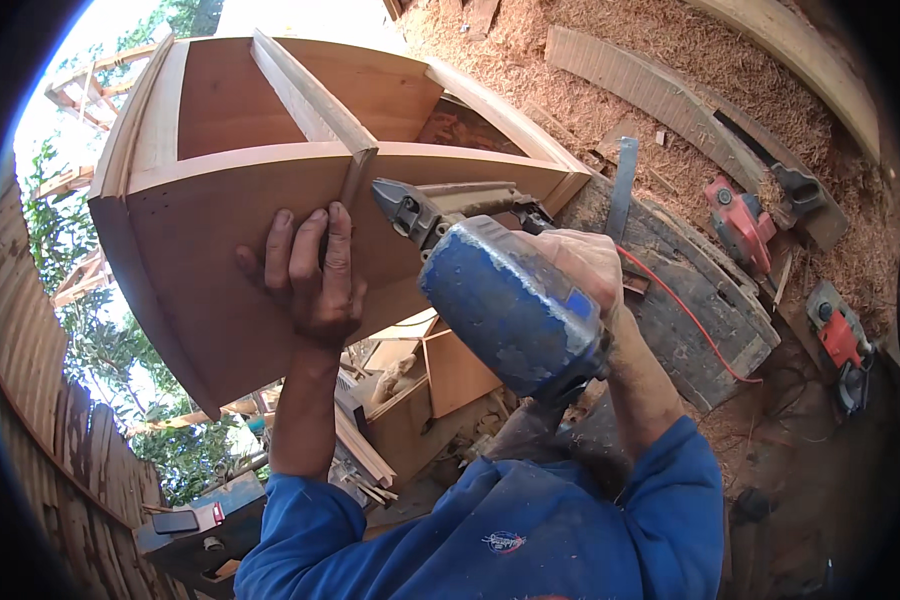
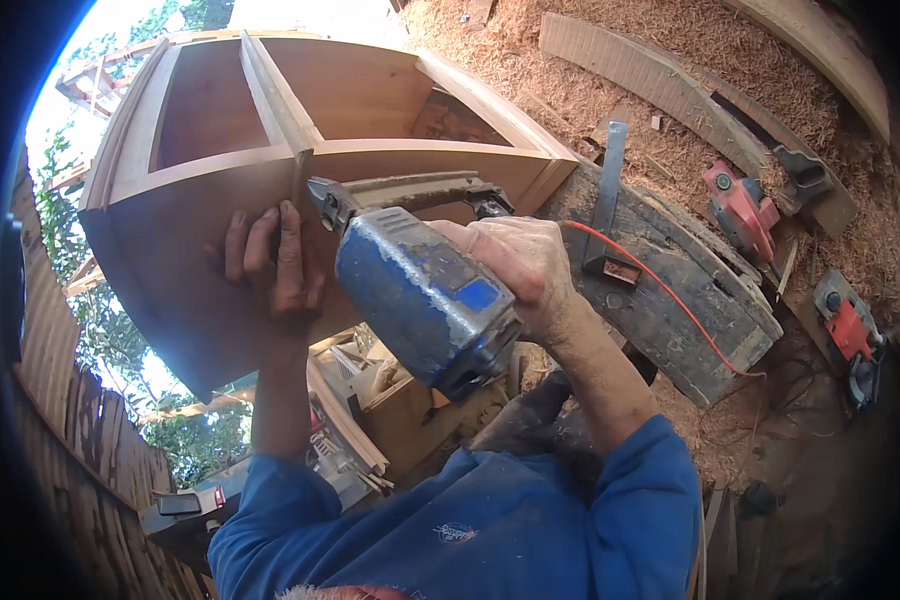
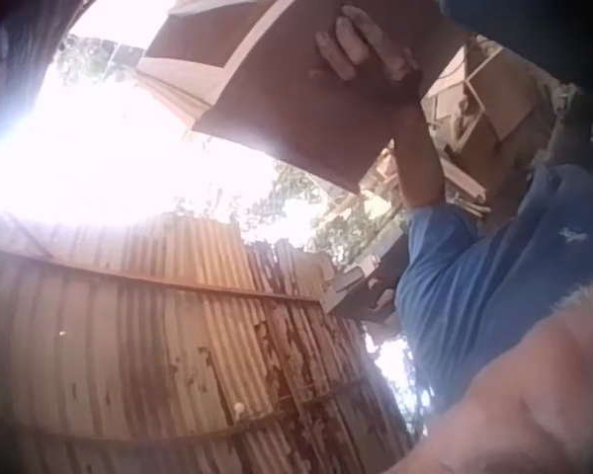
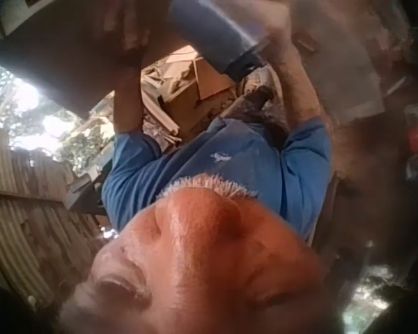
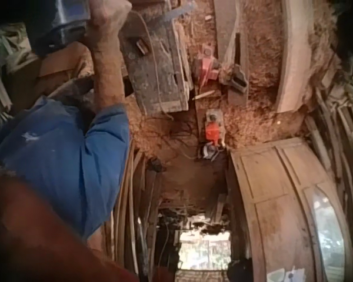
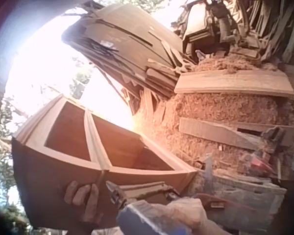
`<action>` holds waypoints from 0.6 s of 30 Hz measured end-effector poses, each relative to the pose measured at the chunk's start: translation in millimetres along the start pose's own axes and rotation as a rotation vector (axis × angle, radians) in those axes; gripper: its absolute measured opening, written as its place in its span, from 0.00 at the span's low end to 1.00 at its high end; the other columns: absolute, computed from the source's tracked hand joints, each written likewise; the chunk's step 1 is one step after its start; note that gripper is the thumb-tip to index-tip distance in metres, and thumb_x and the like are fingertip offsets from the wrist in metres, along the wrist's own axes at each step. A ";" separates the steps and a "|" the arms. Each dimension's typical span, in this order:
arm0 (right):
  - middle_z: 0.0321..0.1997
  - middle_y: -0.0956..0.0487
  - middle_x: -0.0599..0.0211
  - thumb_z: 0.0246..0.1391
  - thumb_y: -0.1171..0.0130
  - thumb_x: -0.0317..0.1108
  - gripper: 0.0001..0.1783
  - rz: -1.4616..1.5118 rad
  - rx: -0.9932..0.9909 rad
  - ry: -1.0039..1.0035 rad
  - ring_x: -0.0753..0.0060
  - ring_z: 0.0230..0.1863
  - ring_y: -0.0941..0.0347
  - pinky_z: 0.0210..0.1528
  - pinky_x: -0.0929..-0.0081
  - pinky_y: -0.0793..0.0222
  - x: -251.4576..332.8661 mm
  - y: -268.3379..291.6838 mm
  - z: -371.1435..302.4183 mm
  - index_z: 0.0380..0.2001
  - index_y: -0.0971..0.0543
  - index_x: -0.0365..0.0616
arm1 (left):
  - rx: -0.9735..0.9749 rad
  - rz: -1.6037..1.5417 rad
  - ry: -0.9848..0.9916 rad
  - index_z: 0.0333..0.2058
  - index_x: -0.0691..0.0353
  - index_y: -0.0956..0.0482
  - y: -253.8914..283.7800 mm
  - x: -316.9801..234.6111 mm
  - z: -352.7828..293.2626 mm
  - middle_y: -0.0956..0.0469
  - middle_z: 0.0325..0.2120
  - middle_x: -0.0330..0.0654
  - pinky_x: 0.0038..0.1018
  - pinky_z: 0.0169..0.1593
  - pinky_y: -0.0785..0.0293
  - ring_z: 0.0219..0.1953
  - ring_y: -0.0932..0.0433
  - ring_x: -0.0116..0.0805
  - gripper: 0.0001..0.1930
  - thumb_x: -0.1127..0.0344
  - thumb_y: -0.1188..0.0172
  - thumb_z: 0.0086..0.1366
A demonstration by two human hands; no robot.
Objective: The person builds a wooden cabinet by aligning thin wood strips onto a larger panel and securing them using glue and a pneumatic nail gun.
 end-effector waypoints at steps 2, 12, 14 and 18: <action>0.29 0.18 0.61 0.40 0.30 0.39 0.30 0.005 0.054 -0.038 0.59 0.29 0.19 0.32 0.66 0.24 2.6 -1.6 6.3 0.49 0.19 0.40 | -0.020 0.060 -0.022 0.54 0.53 0.18 -2.8 1.6 -1.1 0.28 0.51 0.36 0.50 0.74 0.56 0.63 0.35 0.41 0.24 0.67 0.37 0.56; 0.28 0.18 0.60 0.39 0.29 0.39 0.31 -0.041 0.065 -0.003 0.58 0.28 0.19 0.32 0.65 0.24 1.5 -5.6 10.6 0.50 0.20 0.38 | -0.057 0.109 -0.036 0.55 0.52 0.19 -2.9 0.6 1.2 0.28 0.50 0.36 0.48 0.74 0.51 0.62 0.33 0.41 0.25 0.62 0.33 0.57; 0.27 0.18 0.60 0.39 0.29 0.39 0.31 -0.068 0.075 -0.028 0.58 0.27 0.19 0.31 0.65 0.25 1.8 -5.6 11.1 0.50 0.20 0.39 | -0.057 0.109 -0.038 0.55 0.52 0.19 -2.3 0.8 2.6 0.28 0.50 0.36 0.48 0.74 0.51 0.62 0.33 0.41 0.25 0.62 0.32 0.57; 0.27 0.19 0.61 0.39 0.29 0.38 0.31 -0.049 0.030 -0.011 0.59 0.27 0.19 0.30 0.65 0.25 1.1 -8.4 10.6 0.50 0.20 0.38 | -0.089 0.025 -0.004 0.50 0.54 0.16 -7.1 1.1 0.7 0.27 0.50 0.34 0.50 0.75 0.62 0.64 0.36 0.39 0.17 0.67 0.37 0.61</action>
Point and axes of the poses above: each hand's wrist, its own z-axis towards the middle knuckle, its own y-axis out of the back of the hand, x = y × z, the point moved 5 cm from there along z, towards the middle knuckle
